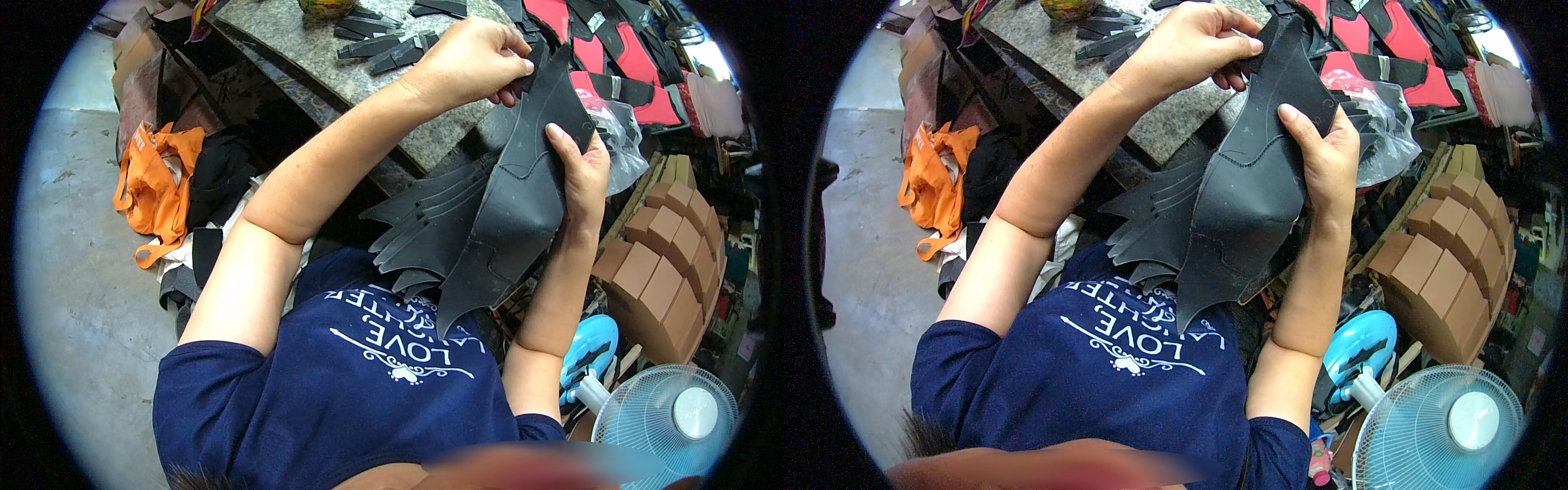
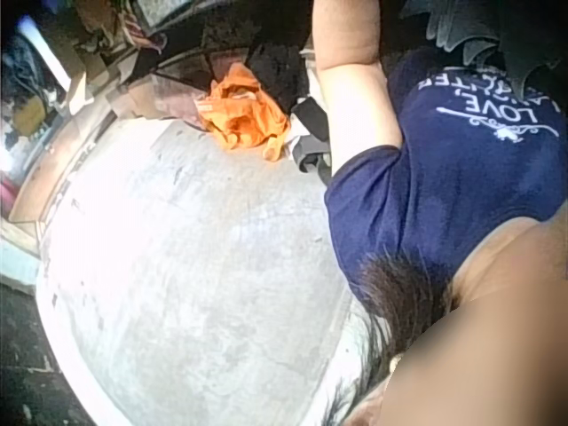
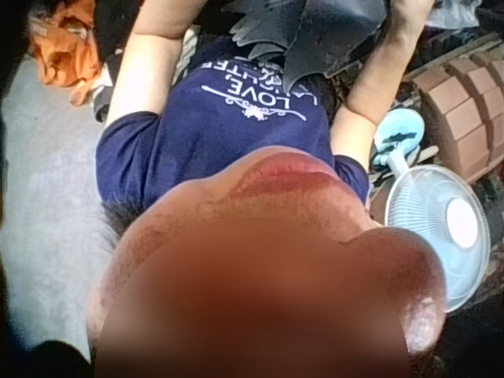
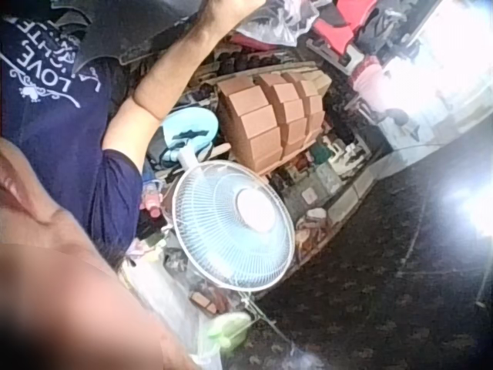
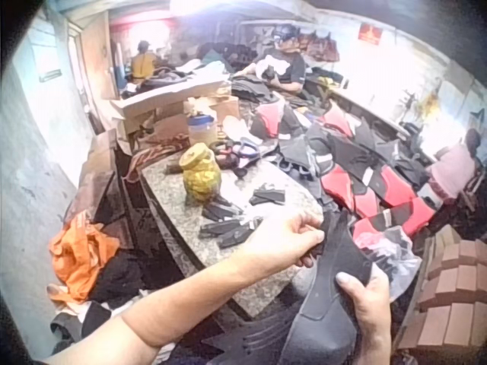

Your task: The person repeatedly picks up black rubber shoe parts and small black strips, aligns them, and presses them together by hand. They occasionally reach for a small yellow container on the table, then continue pressing the parts together. The work is performed at a cluttered table with many similar parts and cardboard boxes nearby.

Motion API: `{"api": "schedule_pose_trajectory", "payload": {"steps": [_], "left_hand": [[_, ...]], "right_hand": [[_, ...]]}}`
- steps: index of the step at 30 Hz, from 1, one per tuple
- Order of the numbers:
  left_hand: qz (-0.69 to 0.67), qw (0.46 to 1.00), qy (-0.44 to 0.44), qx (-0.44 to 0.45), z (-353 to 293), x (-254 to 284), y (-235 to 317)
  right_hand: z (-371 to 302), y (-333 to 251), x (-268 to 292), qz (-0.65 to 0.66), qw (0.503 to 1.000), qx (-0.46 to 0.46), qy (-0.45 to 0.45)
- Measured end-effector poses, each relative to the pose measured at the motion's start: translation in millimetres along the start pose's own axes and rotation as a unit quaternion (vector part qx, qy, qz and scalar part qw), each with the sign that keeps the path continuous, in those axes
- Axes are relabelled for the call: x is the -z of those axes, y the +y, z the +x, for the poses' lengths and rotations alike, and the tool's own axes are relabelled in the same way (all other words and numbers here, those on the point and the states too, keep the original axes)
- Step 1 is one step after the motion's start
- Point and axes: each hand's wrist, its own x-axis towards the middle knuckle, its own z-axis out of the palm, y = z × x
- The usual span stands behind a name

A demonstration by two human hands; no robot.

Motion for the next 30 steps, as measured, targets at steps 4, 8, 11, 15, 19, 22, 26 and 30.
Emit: {"api": "schedule_pose_trajectory", "payload": {"steps": [4, 8, 11, 15, 19, 22, 26, 30], "left_hand": [[-0.008, 1.0, -0.001, 0.001, -0.9, -1.2, 0.3], [-0.02, 1.0, 0.001, 0.0, -0.1, -1.6, -2.4], [-0.035, 0.999, -0.006, -0.002, 2.6, -2.4, -5.3], [-0.049, 0.999, -0.012, 0.002, 4.7, -2.3, -7.7], [-0.061, 0.998, -0.023, 0.006, 3.0, -1.2, -5.0], [-0.06, 0.998, -0.028, 0.005, -1.7, 0.9, -1.4], [-0.033, 0.999, -0.036, -0.025, -6.8, 1.2, 0.5], [-0.078, 0.995, -0.055, 0.015, -6.6, 2.5, 0.1]], "right_hand": [[-0.4, 0.1, -0.8, -0.006, 1.0, 0.005, 0.003], [-0.3, 1.1, -0.5, -0.007, 1.0, -0.001, 0.009], [0.3, 2.2, 0.6, -0.005, 1.0, 0.001, 0.008], [1.2, 3.3, 2.1, 0.013, 1.0, 0.003, 0.004], [1.1, 3.3, 3.1, 0.021, 1.0, -0.015, 0.009], [1.7, 3.6, 3.5, 0.006, 1.0, -0.006, 0.009], [2.2, 3.7, 2.7, 0.011, 1.0, -0.008, 0.007], [0.6, -1.7, 0.1, 0.004, 1.0, -0.013, -0.002]]}}
